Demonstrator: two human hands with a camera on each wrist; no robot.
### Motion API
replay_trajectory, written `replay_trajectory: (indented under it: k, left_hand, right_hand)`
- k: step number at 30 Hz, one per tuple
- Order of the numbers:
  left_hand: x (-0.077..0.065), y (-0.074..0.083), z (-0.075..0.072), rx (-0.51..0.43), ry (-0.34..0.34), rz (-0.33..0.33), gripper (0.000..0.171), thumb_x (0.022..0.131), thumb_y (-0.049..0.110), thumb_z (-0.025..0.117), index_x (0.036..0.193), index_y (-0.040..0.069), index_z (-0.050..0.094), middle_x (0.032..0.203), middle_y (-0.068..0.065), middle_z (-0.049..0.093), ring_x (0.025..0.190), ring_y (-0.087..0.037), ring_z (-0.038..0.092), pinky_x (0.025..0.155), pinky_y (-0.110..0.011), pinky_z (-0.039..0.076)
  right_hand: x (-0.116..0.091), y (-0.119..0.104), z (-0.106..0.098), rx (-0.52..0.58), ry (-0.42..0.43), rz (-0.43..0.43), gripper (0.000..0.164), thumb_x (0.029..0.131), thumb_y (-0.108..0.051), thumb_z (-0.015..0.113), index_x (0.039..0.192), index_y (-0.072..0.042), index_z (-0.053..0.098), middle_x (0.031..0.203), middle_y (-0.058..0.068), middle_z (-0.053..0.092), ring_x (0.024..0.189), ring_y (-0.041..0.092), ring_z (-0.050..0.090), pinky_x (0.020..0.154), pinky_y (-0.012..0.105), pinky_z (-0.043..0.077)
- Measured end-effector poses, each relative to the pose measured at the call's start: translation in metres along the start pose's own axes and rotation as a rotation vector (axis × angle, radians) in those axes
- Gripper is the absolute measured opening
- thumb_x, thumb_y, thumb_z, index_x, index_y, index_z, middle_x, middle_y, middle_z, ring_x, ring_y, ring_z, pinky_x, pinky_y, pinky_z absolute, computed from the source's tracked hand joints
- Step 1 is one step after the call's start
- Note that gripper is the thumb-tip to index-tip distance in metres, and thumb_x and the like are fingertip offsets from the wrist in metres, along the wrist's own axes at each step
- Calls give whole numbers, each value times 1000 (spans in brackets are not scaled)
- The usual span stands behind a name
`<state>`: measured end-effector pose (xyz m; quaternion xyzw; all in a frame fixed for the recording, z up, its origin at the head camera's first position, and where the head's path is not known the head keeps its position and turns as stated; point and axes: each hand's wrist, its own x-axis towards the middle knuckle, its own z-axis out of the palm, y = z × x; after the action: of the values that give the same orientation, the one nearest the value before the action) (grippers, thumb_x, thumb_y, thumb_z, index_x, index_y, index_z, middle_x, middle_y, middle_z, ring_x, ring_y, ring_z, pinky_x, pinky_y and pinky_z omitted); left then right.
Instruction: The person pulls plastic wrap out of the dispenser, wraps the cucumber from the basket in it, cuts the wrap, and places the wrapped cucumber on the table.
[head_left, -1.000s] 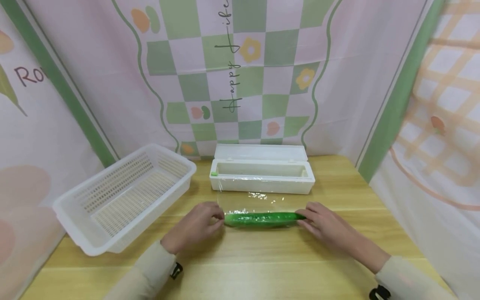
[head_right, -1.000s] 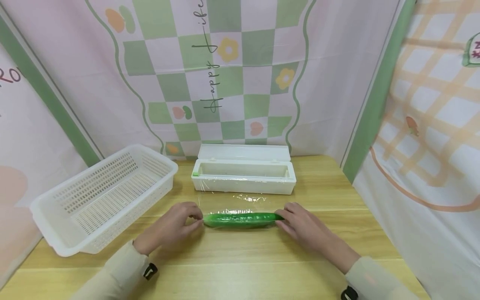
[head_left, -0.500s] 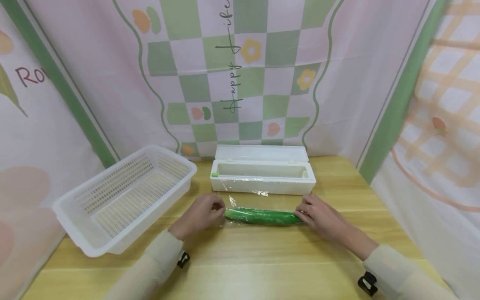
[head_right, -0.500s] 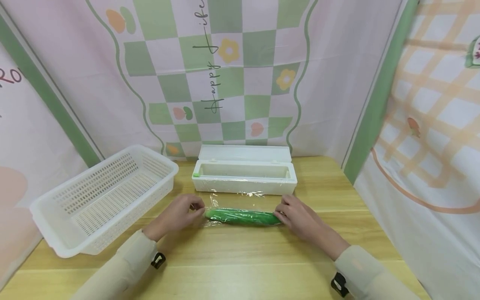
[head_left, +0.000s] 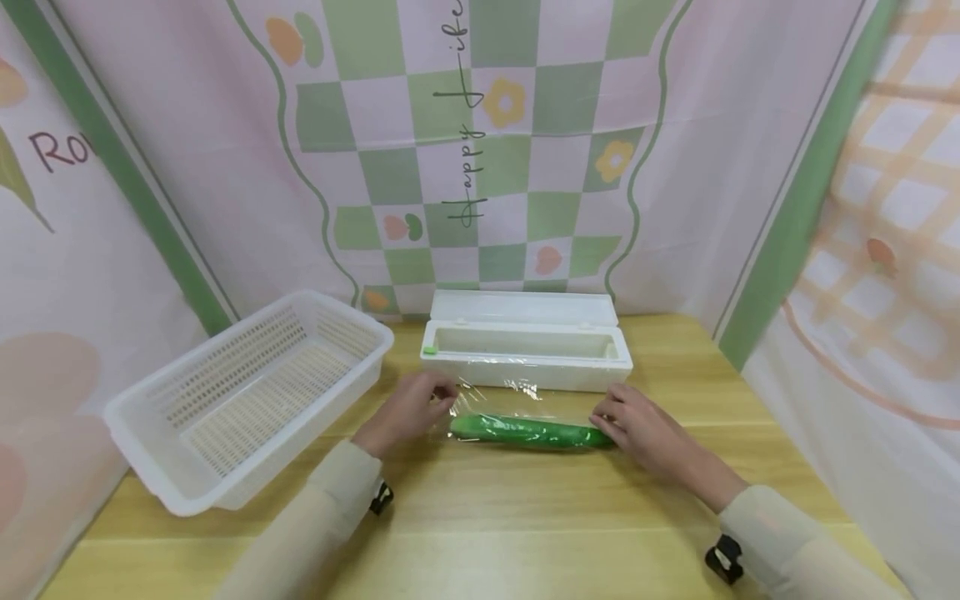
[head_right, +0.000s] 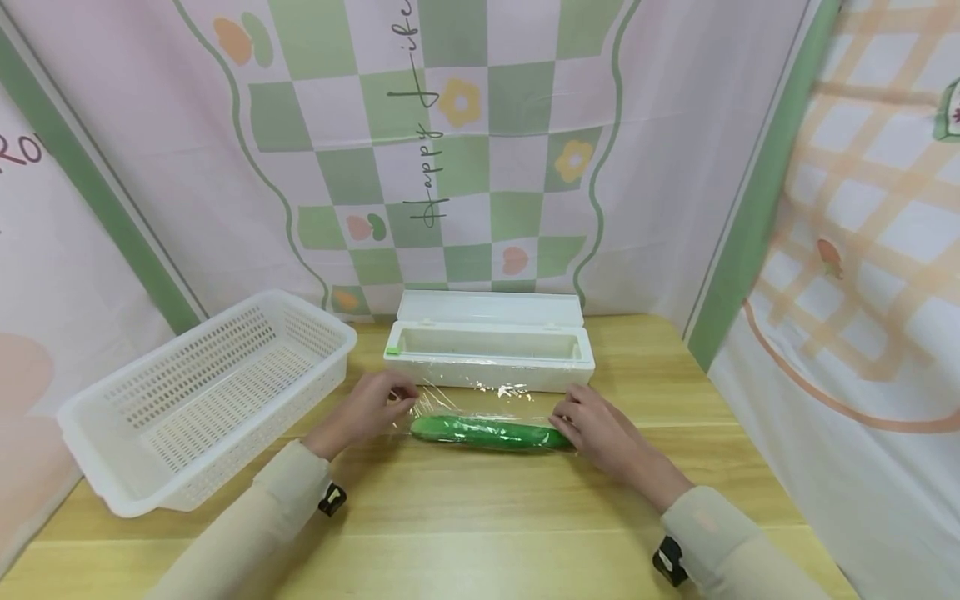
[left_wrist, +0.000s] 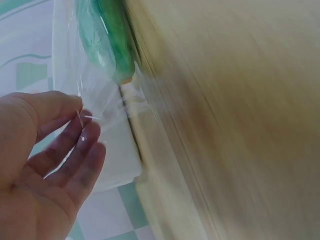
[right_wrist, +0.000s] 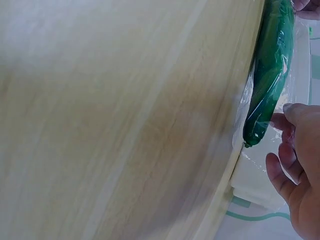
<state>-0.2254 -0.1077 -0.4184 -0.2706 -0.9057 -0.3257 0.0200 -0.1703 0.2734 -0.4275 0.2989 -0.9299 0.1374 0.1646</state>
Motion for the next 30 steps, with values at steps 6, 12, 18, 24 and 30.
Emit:
replay_trajectory:
  k: [6, 12, 18, 24, 30]
  left_hand:
    - [-4, 14, 5, 151, 110, 132, 18, 94, 8, 74, 111, 5, 76, 112, -8, 76, 109, -27, 70, 100, -45, 58]
    - [-7, 36, 19, 293, -24, 275, 24, 98, 17, 73, 119, 7, 74, 120, -6, 74, 114, -22, 68, 102, -38, 59]
    - [-7, 42, 34, 401, -111, 264, 33, 98, 26, 75, 126, 8, 71, 130, -9, 71, 118, -24, 67, 105, -39, 58]
    - [-7, 41, 41, 437, -100, 260, 39, 94, 27, 80, 127, 8, 70, 130, -11, 70, 119, -25, 67, 105, -39, 59]
    - [-7, 44, 43, 468, -88, 265, 38, 93, 26, 82, 125, 10, 68, 126, -9, 69, 116, -24, 66, 101, -38, 60]
  right_hand:
    - [1, -1, 0, 16, -20, 26, 7, 96, -13, 76, 99, -8, 79, 93, -6, 61, 84, 5, 53, 72, 24, 57]
    - [1, 0, 1, 14, -38, 87, 9, 96, -15, 77, 101, -7, 78, 95, -4, 61, 87, 8, 57, 77, 29, 61]
    - [2, 0, 6, 31, -63, 118, 11, 96, -17, 76, 101, -8, 78, 95, -3, 63, 87, 9, 60, 79, 33, 62]
    - [3, 1, 4, 39, -93, 164, 7, 95, -16, 78, 98, -10, 77, 92, -3, 66, 83, 8, 61, 76, 34, 61]
    - [4, 3, -5, 46, -115, 203, 11, 95, -17, 77, 98, -6, 76, 87, -1, 66, 77, 10, 59, 69, 31, 57]
